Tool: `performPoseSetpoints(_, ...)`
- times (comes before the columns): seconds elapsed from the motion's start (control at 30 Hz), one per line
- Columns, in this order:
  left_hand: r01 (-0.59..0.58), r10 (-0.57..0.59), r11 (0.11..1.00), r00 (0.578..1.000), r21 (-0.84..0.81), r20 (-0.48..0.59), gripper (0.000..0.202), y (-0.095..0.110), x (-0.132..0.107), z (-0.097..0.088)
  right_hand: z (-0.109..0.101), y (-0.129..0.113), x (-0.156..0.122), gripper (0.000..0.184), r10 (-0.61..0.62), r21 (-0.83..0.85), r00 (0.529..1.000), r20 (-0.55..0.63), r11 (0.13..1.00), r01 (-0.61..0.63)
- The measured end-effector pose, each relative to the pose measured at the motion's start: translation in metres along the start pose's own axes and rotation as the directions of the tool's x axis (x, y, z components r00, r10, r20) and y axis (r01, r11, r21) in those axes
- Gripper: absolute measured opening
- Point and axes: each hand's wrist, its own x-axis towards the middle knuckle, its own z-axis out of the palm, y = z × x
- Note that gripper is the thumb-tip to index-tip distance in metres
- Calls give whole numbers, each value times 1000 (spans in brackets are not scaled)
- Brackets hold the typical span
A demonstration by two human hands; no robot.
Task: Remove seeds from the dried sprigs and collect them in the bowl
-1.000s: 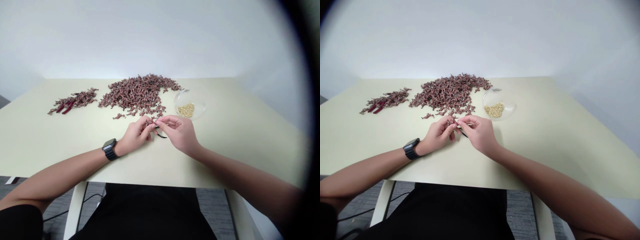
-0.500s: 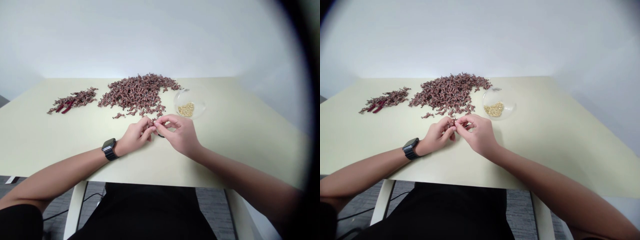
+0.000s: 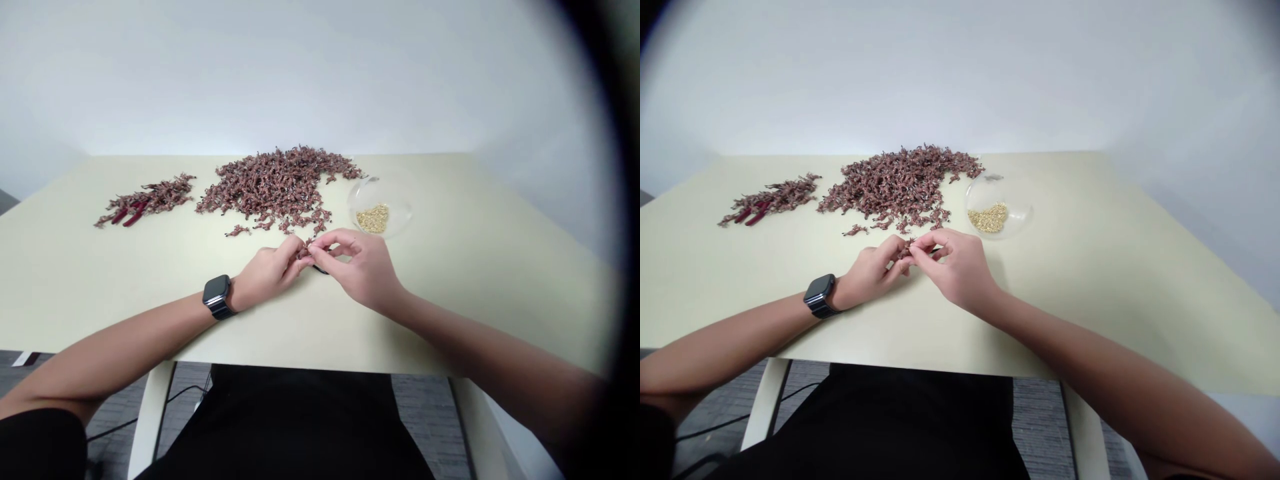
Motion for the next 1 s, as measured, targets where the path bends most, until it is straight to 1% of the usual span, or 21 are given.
performPoseSetpoints(0.2,-2,2,1000,1000,-13,0,18,0,0,0,0,1,1,6,25,32,999,21,999,-26)
performPoseSetpoints(0.4,0,0,1000,1000,9,7,20,2,1,-1,0,4,2,6,38,25,999,39,999,-39)
performPoseSetpoints(0.5,-63,64,994,998,87,-6,22,1,2,-1,0,3,2,6,39,16,998,44,999,-39)
performPoseSetpoints(0.6,-162,171,957,985,242,-17,26,-3,3,-1,0,2,1,6,10,-28,999,38,1000,-9)
performPoseSetpoints(0.67,-204,211,933,978,296,9,28,-4,4,-2,1,1,0,6,-5,-63,1000,30,998,7)
performPoseSetpoints(0.7,-213,214,932,976,293,29,28,-5,4,-3,1,1,0,6,-7,-75,1000,28,997,9)
performPoseSetpoints(0.77,-210,197,945,978,253,76,27,-4,5,-4,0,2,0,7,-4,-93,1000,28,996,6)
performPoseSetpoints(0.83,-182,162,959,981,215,111,26,-4,4,-5,0,3,1,7,-11,-117,999,39,993,15)
performPoseSetpoints(0.93,-130,109,974,987,186,122,25,-4,3,-5,-2,3,2,7,-35,-145,997,63,988,44)
performPoseSetpoints(1.0,-102,85,985,989,141,118,24,-4,3,-5,-3,4,3,8,0,-100,997,77,995,8)
